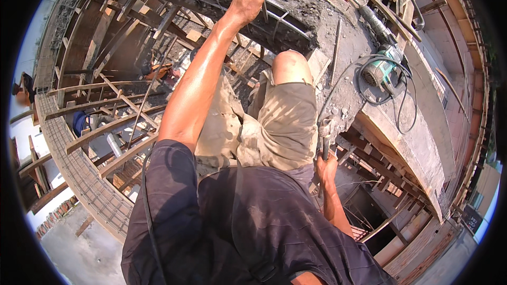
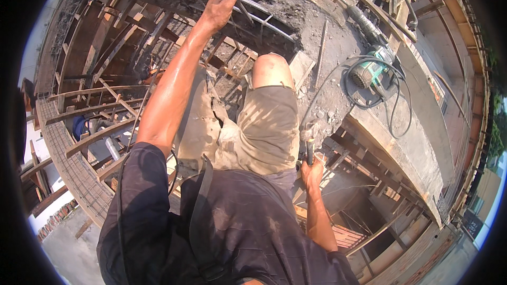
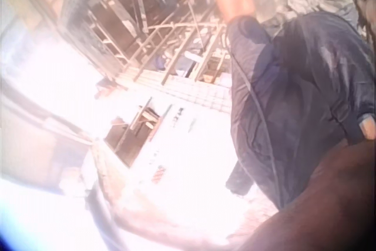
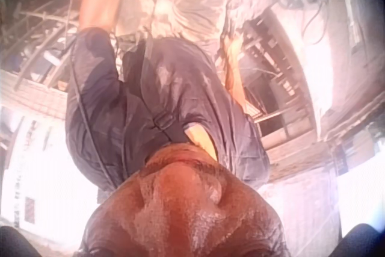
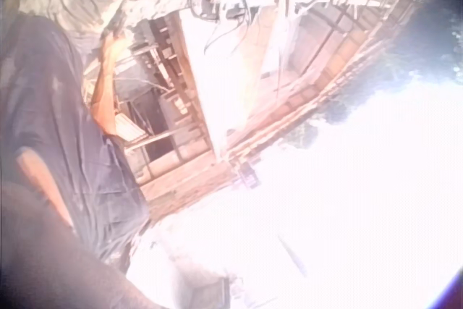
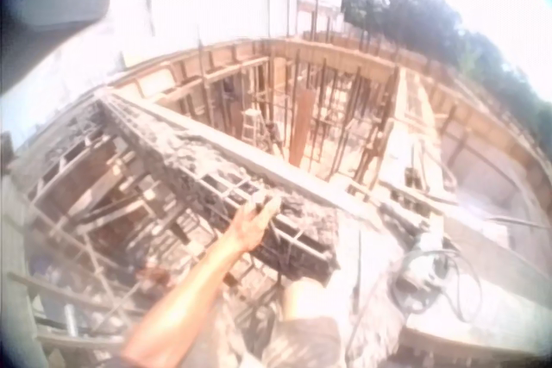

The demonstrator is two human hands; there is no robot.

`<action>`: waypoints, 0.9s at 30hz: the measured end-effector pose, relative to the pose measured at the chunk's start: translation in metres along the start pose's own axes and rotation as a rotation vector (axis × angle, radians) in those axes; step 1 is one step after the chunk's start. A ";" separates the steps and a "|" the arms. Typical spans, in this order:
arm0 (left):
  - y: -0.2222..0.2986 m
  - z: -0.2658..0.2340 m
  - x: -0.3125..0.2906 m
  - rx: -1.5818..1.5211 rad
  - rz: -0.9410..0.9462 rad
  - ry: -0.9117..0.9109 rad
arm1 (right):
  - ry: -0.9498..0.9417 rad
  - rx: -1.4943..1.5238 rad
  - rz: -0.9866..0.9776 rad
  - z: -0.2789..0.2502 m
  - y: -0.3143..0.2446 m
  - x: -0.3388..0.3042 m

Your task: The person uses a hammer and a chisel to chip away excess concrete from a rebar-reinforced structure and later uses a power drill on the surface.

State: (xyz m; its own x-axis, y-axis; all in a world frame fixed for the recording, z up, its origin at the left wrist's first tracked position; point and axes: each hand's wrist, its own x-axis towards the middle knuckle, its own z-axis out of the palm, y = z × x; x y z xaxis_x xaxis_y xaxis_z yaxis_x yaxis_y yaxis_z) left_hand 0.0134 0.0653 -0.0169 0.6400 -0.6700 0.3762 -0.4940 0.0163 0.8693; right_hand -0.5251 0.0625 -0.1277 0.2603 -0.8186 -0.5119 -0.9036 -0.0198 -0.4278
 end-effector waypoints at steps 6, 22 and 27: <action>-0.010 -0.027 -0.004 0.009 -0.085 0.053 | 0.015 -0.007 -0.011 0.000 -0.009 -0.003; 0.008 -0.030 -0.009 0.092 -0.171 0.033 | 0.147 0.018 -0.119 -0.039 -0.053 -0.032; 0.003 -0.026 -0.013 0.025 -0.178 -0.041 | 0.130 0.144 -0.178 -0.066 -0.096 -0.038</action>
State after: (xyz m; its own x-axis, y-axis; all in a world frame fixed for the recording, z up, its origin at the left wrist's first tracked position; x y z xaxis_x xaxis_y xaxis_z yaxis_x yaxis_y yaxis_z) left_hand 0.0191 0.0939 -0.0109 0.6945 -0.6900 0.2038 -0.3899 -0.1229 0.9126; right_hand -0.4707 0.0575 -0.0178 0.3567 -0.8767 -0.3227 -0.7873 -0.0961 -0.6090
